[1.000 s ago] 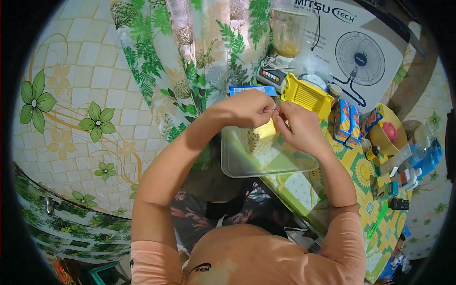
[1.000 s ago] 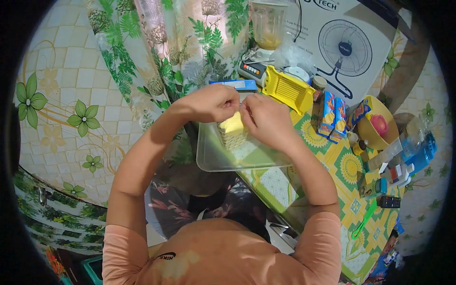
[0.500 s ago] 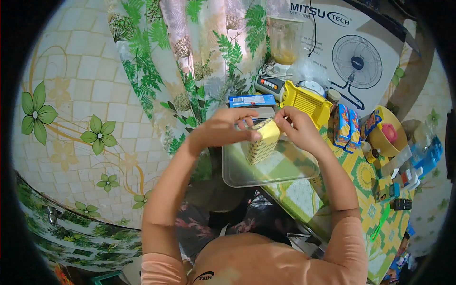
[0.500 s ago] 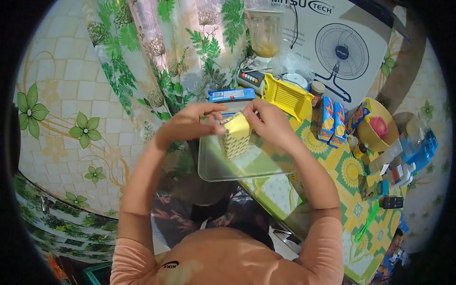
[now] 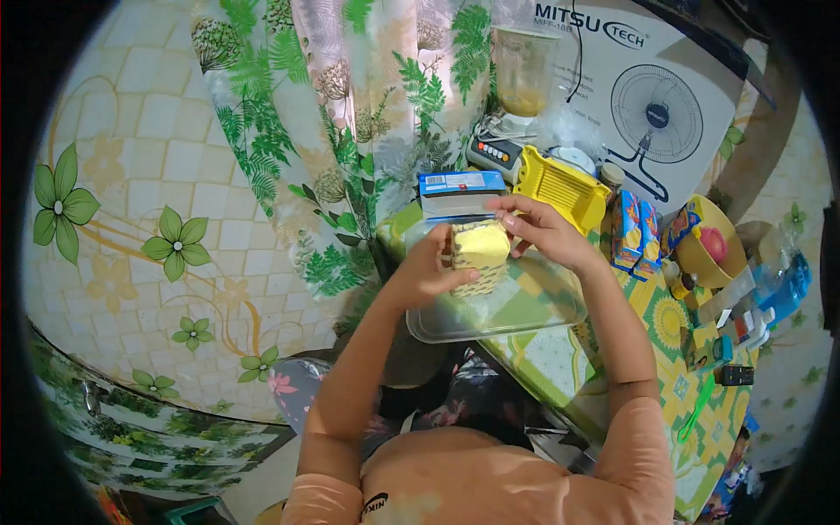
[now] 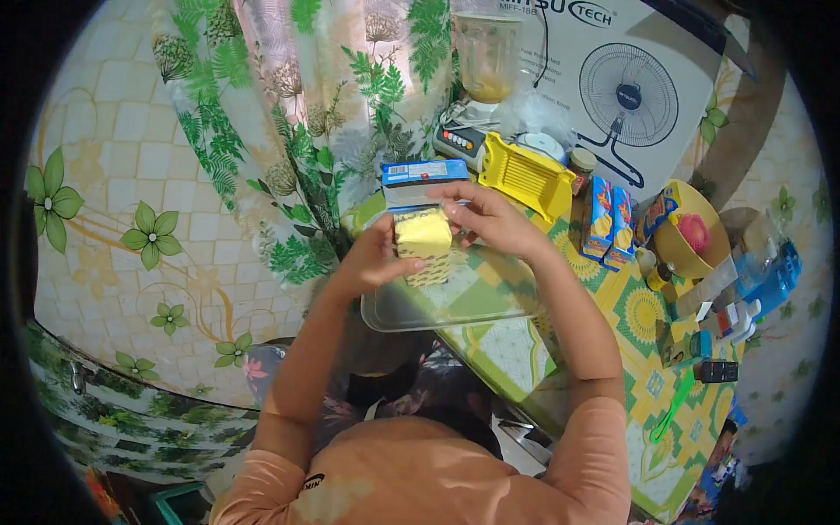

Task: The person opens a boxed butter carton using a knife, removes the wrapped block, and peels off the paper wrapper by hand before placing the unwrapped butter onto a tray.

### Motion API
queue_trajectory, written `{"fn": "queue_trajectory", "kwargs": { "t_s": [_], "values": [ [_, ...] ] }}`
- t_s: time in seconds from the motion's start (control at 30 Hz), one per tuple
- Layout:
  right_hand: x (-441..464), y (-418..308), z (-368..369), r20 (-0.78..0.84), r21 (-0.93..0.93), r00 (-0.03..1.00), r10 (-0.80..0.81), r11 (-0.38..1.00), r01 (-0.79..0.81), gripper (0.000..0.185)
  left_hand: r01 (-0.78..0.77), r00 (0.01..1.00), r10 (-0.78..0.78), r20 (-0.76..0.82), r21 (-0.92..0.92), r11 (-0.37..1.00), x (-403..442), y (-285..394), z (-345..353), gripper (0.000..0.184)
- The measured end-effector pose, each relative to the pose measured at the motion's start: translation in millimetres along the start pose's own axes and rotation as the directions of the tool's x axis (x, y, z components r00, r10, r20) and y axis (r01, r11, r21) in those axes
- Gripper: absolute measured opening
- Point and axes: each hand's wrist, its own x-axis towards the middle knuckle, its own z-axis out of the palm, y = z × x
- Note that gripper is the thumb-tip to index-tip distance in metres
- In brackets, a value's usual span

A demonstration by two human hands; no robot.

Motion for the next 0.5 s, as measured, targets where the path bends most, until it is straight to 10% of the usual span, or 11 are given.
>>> {"fn": "queue_trajectory", "kwargs": {
  "t_s": [0.17,0.27,0.47,0.5],
  "values": [
    [2,3,0,-0.019,-0.057,0.998,-0.068,0.996,0.067,0.023,0.083,0.985,-0.106,0.137,0.165,0.983,8,20,-23,0.083],
    [3,7,3,-0.113,-0.243,0.981,-0.161,0.961,0.13,0.021,0.048,0.998,-0.055,-0.031,-0.195,0.98,3,28,-2,0.103],
    [-4,-4,27,-0.282,-0.506,0.901,-0.329,0.849,0.152,0.019,-0.003,0.905,0.229,-0.359,0.532,0.846,-1,-17,43,0.125],
    [-7,-9,32,-0.289,-0.524,0.891,-0.349,0.837,0.158,0.02,0.007,0.909,0.174,-0.379,0.43,0.903,1,-18,47,0.122]
  ]
}}
